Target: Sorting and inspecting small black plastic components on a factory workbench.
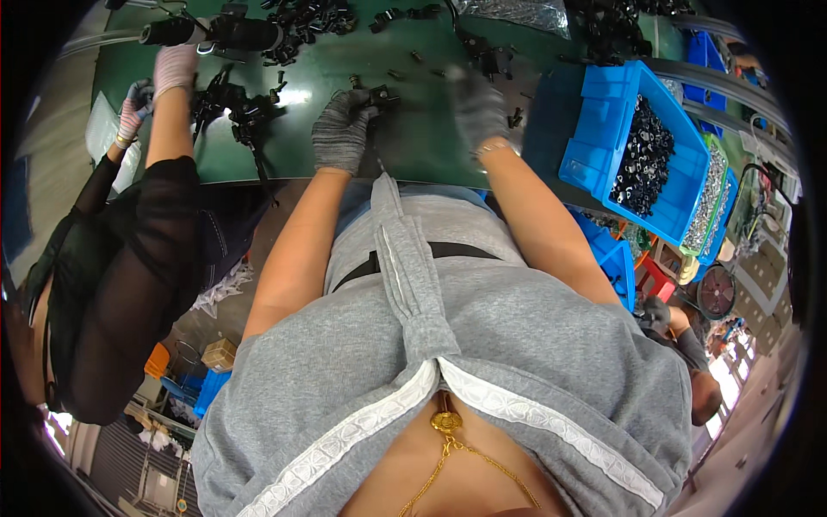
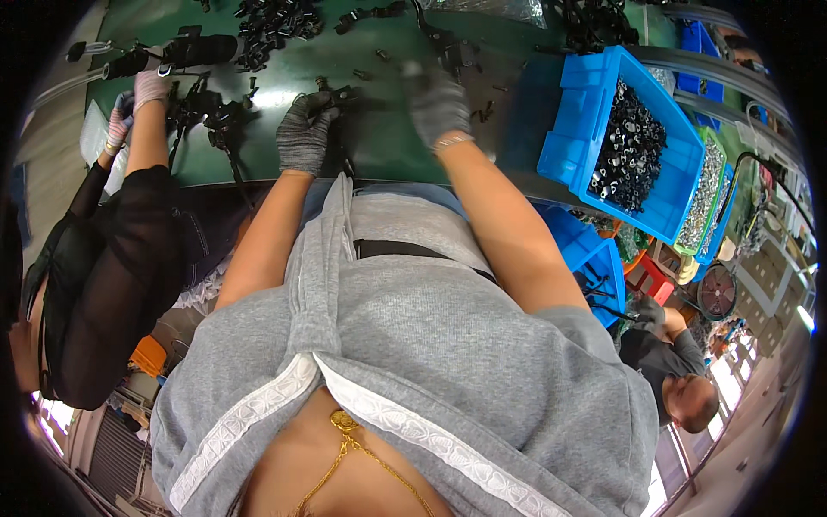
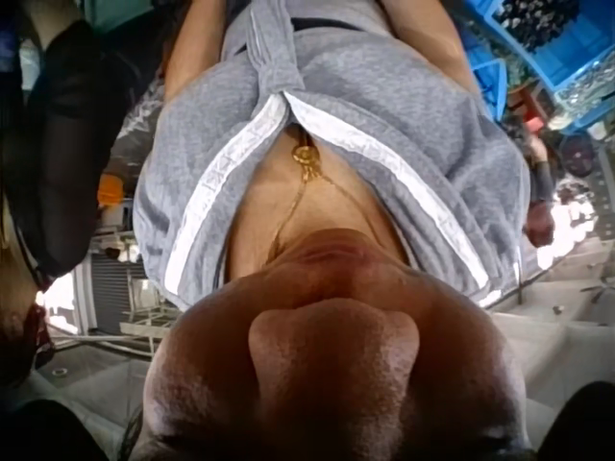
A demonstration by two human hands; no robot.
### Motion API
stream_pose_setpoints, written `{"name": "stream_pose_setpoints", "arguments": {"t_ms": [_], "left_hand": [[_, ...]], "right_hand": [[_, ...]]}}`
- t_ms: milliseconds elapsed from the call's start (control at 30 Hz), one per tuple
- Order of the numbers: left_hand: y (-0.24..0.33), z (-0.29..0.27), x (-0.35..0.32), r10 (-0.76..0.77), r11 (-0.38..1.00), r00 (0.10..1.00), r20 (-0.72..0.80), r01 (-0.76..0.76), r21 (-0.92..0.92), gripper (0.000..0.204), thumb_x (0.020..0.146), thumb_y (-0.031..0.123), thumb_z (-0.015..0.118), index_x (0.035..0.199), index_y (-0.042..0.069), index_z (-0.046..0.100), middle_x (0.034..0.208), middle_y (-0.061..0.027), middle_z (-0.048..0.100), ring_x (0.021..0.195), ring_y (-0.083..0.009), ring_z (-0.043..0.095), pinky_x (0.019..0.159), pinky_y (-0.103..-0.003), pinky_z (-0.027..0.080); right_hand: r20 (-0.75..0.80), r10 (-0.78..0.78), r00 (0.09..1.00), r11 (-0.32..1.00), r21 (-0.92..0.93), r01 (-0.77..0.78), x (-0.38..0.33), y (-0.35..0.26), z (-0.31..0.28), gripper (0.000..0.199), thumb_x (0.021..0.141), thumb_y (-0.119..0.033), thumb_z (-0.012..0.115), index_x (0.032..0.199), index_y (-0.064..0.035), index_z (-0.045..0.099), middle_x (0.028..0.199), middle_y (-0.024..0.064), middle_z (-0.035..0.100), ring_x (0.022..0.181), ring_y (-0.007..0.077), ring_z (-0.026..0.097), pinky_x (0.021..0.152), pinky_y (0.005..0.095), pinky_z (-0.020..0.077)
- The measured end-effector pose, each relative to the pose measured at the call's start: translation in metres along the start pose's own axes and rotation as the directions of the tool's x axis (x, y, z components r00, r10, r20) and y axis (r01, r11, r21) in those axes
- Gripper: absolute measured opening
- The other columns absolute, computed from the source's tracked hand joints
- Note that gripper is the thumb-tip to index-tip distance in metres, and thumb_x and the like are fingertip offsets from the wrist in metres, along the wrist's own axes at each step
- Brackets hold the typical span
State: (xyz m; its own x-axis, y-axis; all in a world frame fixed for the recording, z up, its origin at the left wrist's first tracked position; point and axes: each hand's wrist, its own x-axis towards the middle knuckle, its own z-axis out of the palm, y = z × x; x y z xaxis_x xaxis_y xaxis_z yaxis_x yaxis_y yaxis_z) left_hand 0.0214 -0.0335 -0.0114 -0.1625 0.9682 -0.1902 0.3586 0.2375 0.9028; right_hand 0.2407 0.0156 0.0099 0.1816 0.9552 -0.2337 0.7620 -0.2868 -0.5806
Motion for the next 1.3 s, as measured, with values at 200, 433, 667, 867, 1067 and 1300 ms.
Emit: {"name": "stream_pose_setpoints", "arguments": {"t_ms": [200,433,667,867,1067,1300], "left_hand": [[-0.012,0.010,0.003,-0.026,0.959,1.000,-0.013,0.021,-0.281,0.026,0.083,0.003,0.072,0.109,0.003,0.065,0.102,-0.0096,0.070,0.095,-0.0188,0.067,0.088,-0.030,0.052],[-0.015,0.001,0.001,-0.101,0.976,0.995,0.021,0.103,-0.191,0.026,0.086,0.000,0.071,0.111,0.002,0.064,0.106,-0.0079,0.068,0.096,-0.0153,0.064,0.087,-0.029,0.053],[-0.014,0.004,0.004,-0.086,0.988,0.996,-0.029,0.082,-0.128,0.035,0.080,0.008,0.076,0.113,0.004,0.065,0.104,-0.0100,0.072,0.095,-0.0177,0.068,0.087,-0.031,0.052],[-0.003,0.003,0.000,-0.014,0.997,0.996,-0.085,0.007,-0.077,0.040,0.081,0.008,0.075,0.118,0.005,0.063,0.105,-0.0106,0.071,0.096,-0.0190,0.069,0.089,-0.031,0.052],[0.010,0.001,0.000,-0.167,0.959,0.986,0.018,0.167,-0.230,0.045,0.081,0.001,0.074,0.123,0.003,0.056,0.117,-0.0095,0.065,0.108,-0.0179,0.063,0.096,-0.032,0.051],[0.008,-0.002,0.000,-0.165,0.871,0.986,0.039,0.164,-0.463,0.048,0.083,-0.002,0.071,0.127,0.001,0.052,0.116,-0.0105,0.064,0.108,-0.0191,0.062,0.096,-0.033,0.051]], "right_hand": [[-0.272,-0.077,0.959,0.983,-0.179,0.028,0.045,0.196,-0.041,0.040,0.091,-0.037,0.064,0.116,-0.0050,0.066,0.103,0.0227,0.067,0.104,0.0393,0.063,0.093,0.0474,0.0496],[-0.104,0.023,0.994,0.959,-0.280,-0.052,0.056,0.167,-0.040,0.036,0.084,-0.029,0.074,0.112,-0.0062,0.070,0.113,0.0205,0.065,0.107,0.0350,0.063,0.095,0.0438,0.0491],[-0.303,0.041,0.952,0.988,0.153,0.006,0.041,0.138,-0.042,0.030,0.090,-0.028,0.068,0.112,-0.0074,0.068,0.108,0.0193,0.065,0.104,0.0337,0.063,0.092,0.0407,0.0496],[0.183,-0.587,0.789,0.805,0.027,0.592,-0.012,-0.033,-0.027,0.024,0.095,-0.031,0.056,0.106,-0.0151,0.070,0.109,0.0096,0.068,0.098,0.0267,0.065,0.086,0.0385,0.0511],[0.543,-0.691,0.478,0.472,-0.162,0.866,0.028,-0.076,0.029,0.024,0.085,-0.026,0.068,0.106,-0.0148,0.073,0.104,0.0073,0.070,0.101,0.0279,0.064,0.090,0.0407,0.0506],[0.672,-0.607,0.424,0.342,-0.261,0.903,0.016,-0.111,0.017,0.027,0.084,-0.023,0.069,0.111,-0.0210,0.071,0.105,0.0082,0.068,0.105,0.0277,0.063,0.092,0.0397,0.0510]]}}
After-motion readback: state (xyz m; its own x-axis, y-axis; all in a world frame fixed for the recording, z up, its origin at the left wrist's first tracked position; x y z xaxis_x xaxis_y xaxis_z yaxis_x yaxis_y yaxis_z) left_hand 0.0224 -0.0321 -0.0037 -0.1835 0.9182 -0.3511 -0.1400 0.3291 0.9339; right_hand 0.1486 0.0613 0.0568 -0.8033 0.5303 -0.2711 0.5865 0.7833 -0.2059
